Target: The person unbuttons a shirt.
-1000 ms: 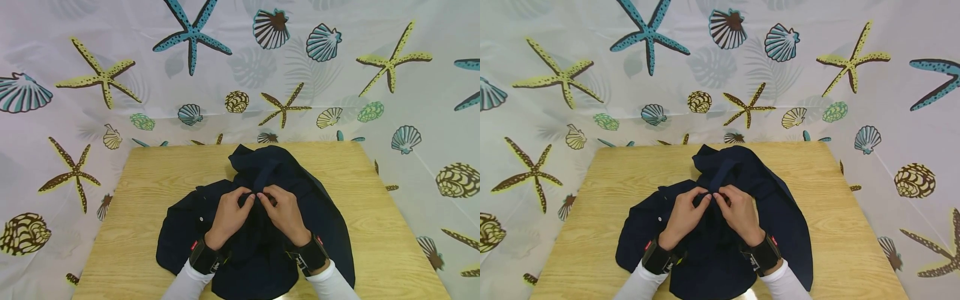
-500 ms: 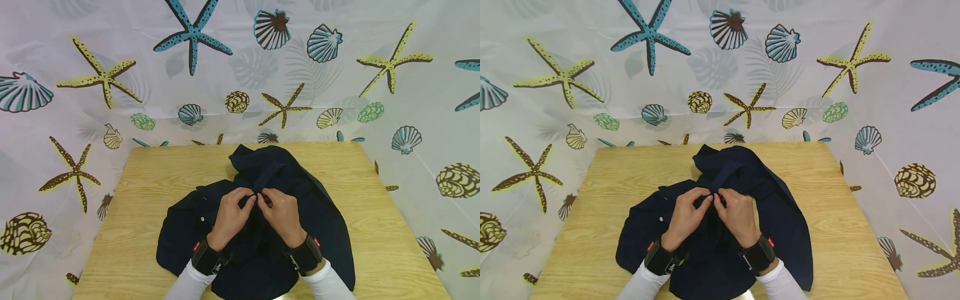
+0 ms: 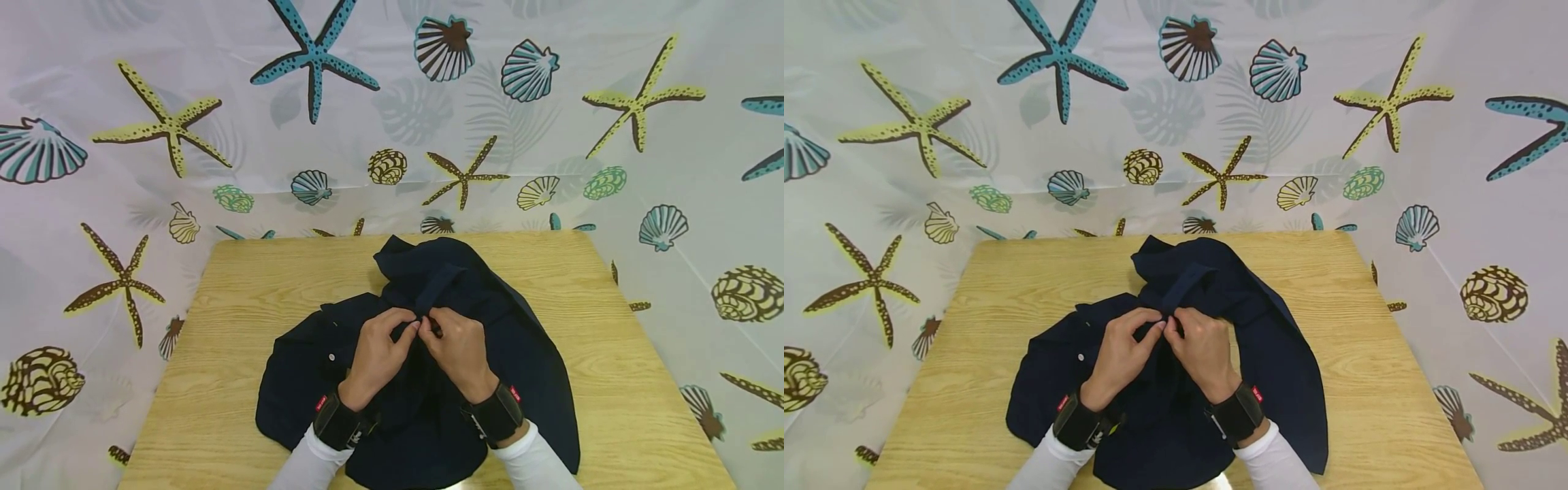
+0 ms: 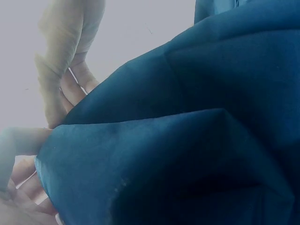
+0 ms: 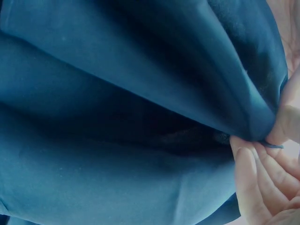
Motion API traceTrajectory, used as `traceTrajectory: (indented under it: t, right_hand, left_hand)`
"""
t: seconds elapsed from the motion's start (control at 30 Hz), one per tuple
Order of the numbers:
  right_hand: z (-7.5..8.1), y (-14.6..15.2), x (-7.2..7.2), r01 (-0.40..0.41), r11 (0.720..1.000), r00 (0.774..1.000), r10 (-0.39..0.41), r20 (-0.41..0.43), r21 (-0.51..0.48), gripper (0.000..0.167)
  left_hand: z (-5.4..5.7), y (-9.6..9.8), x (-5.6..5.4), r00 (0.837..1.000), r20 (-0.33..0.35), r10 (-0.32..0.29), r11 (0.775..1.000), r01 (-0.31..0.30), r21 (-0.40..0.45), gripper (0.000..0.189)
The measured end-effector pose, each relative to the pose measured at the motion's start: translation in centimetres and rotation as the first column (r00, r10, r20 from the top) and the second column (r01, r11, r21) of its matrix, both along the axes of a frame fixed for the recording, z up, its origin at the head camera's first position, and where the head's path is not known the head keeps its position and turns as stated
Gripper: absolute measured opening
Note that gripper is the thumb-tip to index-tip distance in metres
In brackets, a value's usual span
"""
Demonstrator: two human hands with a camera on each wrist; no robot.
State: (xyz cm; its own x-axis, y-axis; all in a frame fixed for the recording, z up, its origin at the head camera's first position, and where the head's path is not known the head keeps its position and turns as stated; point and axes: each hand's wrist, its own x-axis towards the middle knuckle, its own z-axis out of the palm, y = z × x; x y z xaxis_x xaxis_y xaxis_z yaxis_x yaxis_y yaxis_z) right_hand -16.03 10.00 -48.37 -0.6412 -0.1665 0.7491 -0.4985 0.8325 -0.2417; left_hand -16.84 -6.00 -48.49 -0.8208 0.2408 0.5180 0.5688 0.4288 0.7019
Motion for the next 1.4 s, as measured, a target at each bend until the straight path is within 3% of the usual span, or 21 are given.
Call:
traceTrajectory:
  t: [0.27,0.5,1.0,1.23,1.4]
  right_hand:
    - [-0.1,0.2,0.1,-0.032,0.999,0.999,0.032,-0.011,-0.030,0.011]
    - [-0.2,0.3,0.2,-0.108,0.993,0.994,0.109,0.018,-0.054,0.009]
    - [-0.2,1.2,0.3,-0.175,0.971,0.968,0.201,0.152,-0.165,0.010]
    - [-0.4,1.2,0.3,-0.191,0.974,0.966,0.208,0.150,-0.121,0.016]
    - [-0.6,1.1,0.3,-0.189,0.973,0.967,0.208,0.146,-0.130,0.014]
  left_hand:
    - [0.2,0.1,0.1,0.997,0.060,0.055,0.998,-0.053,-0.028,0.013]
    - [0.5,0.2,0.1,0.988,0.112,0.104,0.994,-0.099,-0.047,0.012]
    - [0.2,-0.1,-0.2,0.991,0.131,0.029,0.999,-0.026,-0.028,0.011]
    - [0.3,-0.4,-0.2,0.982,0.189,-0.004,0.999,0.011,-0.035,0.013]
    - [0.1,-0.6,-0.4,0.981,0.194,-0.016,0.999,0.021,-0.027,0.013]
